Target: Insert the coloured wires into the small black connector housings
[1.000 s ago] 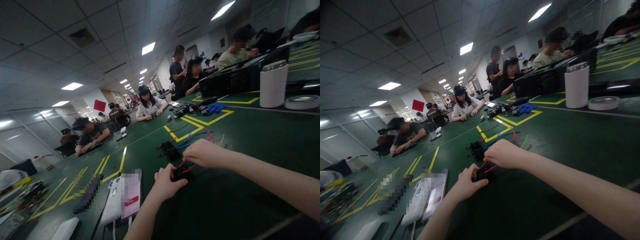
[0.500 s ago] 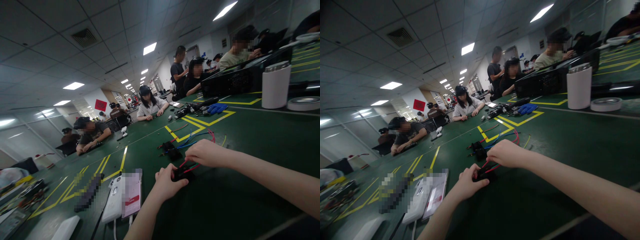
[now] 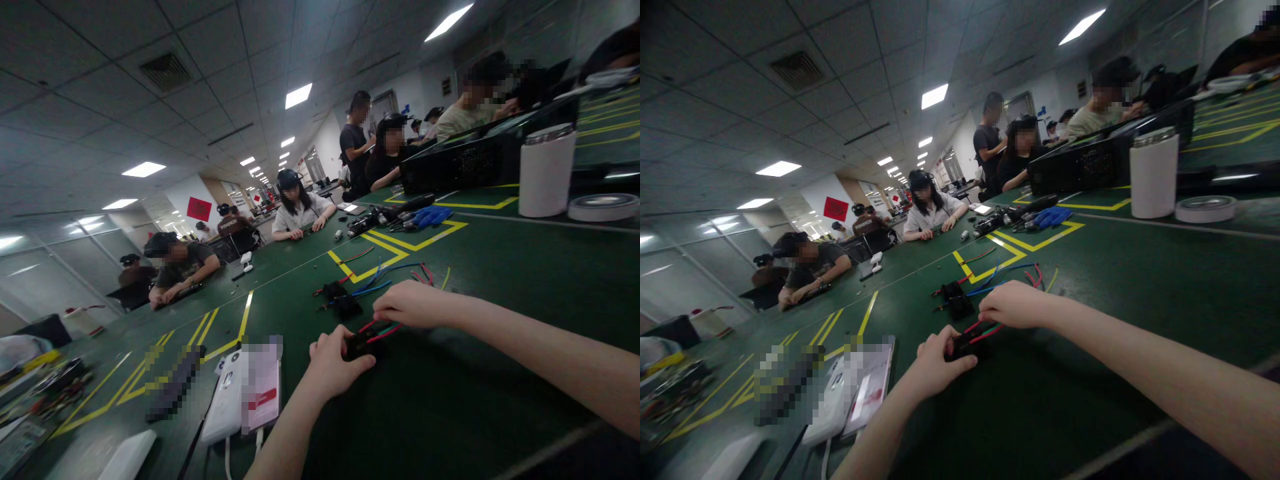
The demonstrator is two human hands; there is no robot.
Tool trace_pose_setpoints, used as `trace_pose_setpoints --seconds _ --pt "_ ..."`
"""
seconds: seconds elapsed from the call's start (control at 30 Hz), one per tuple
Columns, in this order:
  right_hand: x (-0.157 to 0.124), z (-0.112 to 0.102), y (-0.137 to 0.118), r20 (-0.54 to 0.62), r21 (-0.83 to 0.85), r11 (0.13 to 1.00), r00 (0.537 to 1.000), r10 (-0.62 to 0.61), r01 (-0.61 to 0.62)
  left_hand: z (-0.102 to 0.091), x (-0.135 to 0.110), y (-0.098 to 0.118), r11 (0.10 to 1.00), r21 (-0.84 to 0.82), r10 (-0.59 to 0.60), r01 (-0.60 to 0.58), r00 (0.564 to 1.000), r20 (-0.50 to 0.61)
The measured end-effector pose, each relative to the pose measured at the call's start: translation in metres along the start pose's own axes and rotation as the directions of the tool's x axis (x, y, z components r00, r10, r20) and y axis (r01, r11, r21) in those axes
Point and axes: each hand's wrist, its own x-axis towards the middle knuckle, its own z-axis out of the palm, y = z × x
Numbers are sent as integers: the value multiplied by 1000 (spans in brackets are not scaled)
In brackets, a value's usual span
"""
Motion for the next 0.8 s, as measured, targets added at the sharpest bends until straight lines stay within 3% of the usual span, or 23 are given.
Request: trace_pose_setpoints --seconds 0.13,0.2,0.27,0.43,0.53,0.67,0.8 --pt "-2 -2 -9 -182 -124 988 977 -113 91 -2 -1 2 1000 -8 -5 5 1000 -9" --pt "-2 -4 -11 -208 -144 983 968 -138 110 -3 -2 3 1000 -8 -17 17 1000 -2" --pt "-1 -5 -10 -174 -132 989 980 -96 73 -3 -1 3 1000 -3 -20 20 1000 6" --pt "2 -4 -1 81 -11 999 996 44 -43 -3 0 3 1000 11 -23 23 1000 19" --pt "2 -1 1 113 23 998 992 52 -55 -2 -1 3 999 3 -32 32 999 20" --pt "-1 0 -1 -23 -13 1000 1000 0 -1 -4 -2 6 1000 -4 -28 28 999 16" --pt "-5 -3 -12 -206 -105 991 974 -98 78 -5 -3 8 999 3 -38 38 999 14"
